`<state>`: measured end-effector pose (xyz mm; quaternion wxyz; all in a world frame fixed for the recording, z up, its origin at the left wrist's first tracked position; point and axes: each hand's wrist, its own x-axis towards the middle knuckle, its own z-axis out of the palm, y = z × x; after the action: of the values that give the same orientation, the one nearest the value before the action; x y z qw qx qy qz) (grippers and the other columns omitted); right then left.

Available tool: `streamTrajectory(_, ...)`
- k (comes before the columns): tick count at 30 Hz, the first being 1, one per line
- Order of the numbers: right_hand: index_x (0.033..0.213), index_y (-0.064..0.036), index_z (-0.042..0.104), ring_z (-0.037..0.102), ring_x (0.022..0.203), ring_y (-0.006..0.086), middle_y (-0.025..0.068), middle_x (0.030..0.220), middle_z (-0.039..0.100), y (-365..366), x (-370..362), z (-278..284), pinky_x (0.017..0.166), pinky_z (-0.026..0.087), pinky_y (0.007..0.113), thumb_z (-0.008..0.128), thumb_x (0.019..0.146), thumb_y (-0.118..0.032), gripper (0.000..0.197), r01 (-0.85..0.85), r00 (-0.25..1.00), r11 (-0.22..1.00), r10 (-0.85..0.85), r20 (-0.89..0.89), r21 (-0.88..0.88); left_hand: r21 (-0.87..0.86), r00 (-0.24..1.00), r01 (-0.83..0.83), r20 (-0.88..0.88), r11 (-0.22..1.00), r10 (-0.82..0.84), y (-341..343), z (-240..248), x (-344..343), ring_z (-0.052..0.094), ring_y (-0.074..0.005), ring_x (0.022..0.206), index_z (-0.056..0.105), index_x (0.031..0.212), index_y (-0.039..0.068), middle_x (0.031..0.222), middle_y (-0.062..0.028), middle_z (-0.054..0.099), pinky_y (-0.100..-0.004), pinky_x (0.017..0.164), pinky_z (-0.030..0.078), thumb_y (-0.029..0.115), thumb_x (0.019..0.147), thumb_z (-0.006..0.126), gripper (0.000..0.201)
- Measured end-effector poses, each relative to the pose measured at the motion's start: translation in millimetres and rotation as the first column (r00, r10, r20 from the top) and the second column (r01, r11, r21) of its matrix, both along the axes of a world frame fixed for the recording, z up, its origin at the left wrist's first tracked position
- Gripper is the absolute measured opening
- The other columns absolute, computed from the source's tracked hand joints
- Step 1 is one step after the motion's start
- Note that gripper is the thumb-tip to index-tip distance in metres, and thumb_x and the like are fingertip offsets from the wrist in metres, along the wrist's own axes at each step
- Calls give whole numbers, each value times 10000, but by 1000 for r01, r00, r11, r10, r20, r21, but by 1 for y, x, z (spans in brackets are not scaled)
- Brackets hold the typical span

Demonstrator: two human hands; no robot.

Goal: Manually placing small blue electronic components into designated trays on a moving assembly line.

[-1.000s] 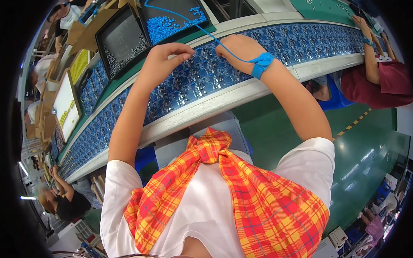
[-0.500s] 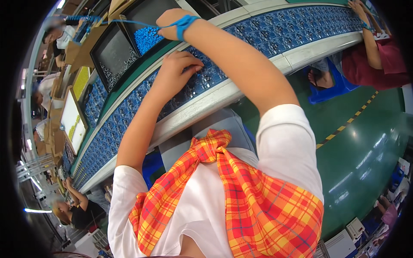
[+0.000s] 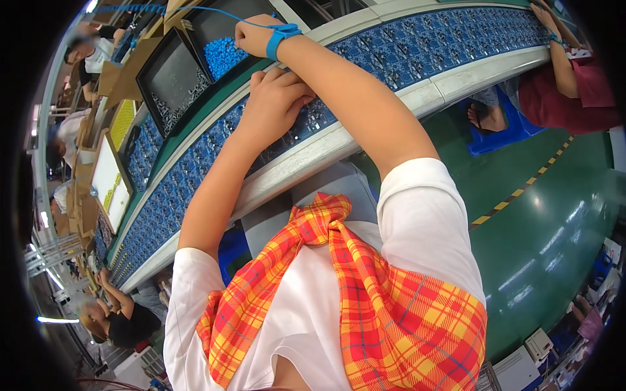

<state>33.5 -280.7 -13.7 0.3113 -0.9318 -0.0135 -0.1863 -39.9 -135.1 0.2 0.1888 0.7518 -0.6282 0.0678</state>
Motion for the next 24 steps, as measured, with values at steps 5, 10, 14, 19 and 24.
streamTrajectory(5, 978, -103, 721, 676, 830, 310, 132, 860, 701, -7, 11, -13, 767, 538, 398, 618, 861, -220, 195, 87, 986, 996, -89, 142, 22, 33, 996, 38, 82, 999, -40, -2, 6, -7, 555, -203, 953, 741, 906, 151, 898, 0, 644, -393, 863, 360, 130, 793, 654, 144)
streamTrajectory(10, 884, -63, 716, 649, 839, 340, 144, 847, 693, -28, -27, -2, 777, 514, 416, 600, 833, -195, 183, -29, 954, 1000, 27, 299, 2, 78, 990, -141, 32, 987, 139, 20, 38, 15, 613, -248, 924, 736, 981, 152, 889, -43, 661, -415, 837, 432, 148, 839, 614, 187)
streamTrajectory(14, 977, -65, 706, 677, 812, 293, 137, 857, 698, -36, -113, 26, 742, 540, 364, 623, 873, -166, 167, -56, 992, 998, 52, 115, 31, 43, 822, -569, -11, 821, 570, 81, 60, 84, 653, -305, 926, 713, 1059, 125, 972, -97, 684, -407, 820, 510, 217, 854, 648, 234)
streamTrajectory(19, 986, -44, 690, 655, 849, 285, 114, 916, 692, -42, -167, 21, 752, 520, 372, 632, 873, -116, 147, -187, 980, 982, 183, -84, -42, 296, 652, -678, -179, 673, 736, 131, 36, 143, 672, -311, 892, 723, 1010, 89, 930, -122, 706, -379, 795, 520, 249, 820, 686, 251)
streamTrajectory(24, 941, -35, 678, 634, 849, 317, 119, 900, 677, -40, -182, 18, 758, 514, 393, 630, 848, -88, 118, -196, 962, 971, 163, -219, -139, 292, 663, -678, -154, 675, 733, 119, 29, 149, 690, -288, 837, 713, 1005, 41, 897, -149, 713, -356, 769, 522, 229, 823, 707, 261)
